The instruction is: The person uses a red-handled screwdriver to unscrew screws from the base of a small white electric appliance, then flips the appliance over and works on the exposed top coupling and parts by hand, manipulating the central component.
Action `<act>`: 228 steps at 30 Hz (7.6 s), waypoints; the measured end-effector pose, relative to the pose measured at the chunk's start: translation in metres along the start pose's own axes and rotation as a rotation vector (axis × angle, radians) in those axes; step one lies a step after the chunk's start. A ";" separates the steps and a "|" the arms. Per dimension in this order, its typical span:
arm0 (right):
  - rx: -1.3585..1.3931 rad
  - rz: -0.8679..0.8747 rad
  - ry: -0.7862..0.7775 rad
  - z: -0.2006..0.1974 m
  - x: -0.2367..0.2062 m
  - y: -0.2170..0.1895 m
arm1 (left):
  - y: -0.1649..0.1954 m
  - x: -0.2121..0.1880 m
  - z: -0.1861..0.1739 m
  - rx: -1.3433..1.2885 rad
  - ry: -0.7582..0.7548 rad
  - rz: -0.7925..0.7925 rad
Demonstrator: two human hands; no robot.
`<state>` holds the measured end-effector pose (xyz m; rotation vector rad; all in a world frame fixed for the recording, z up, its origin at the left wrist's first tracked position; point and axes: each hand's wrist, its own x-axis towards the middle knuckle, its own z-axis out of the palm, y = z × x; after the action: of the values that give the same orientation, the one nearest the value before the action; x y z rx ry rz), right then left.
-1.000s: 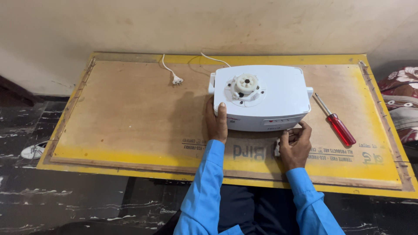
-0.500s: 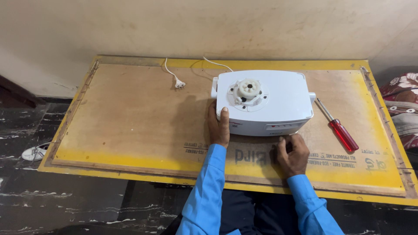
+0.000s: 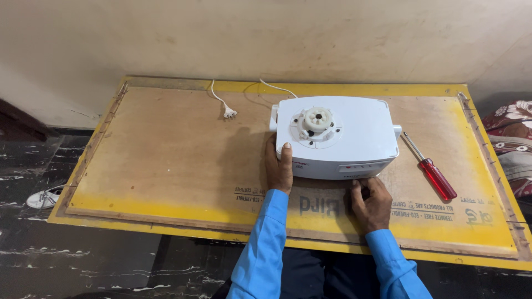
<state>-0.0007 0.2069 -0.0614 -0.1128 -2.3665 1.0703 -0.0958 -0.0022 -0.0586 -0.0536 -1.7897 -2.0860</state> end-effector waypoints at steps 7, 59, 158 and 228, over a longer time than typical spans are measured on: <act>0.002 -0.051 0.034 -0.001 -0.003 0.009 | -0.001 -0.001 0.000 0.007 0.003 0.002; -0.081 -0.291 -0.435 0.001 0.144 -0.100 | -0.001 -0.015 -0.002 -0.064 -0.019 -0.042; 0.088 -0.289 -0.464 -0.022 0.142 -0.109 | 0.023 -0.027 0.009 -0.094 -0.046 -0.069; -0.262 -0.453 -0.270 -0.035 0.064 -0.111 | 0.024 -0.022 0.007 -0.042 -0.032 -0.024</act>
<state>-0.0222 0.1731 0.0653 0.4809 -2.5838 0.5860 -0.0693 0.0079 -0.0413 -0.0784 -1.7735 -2.1514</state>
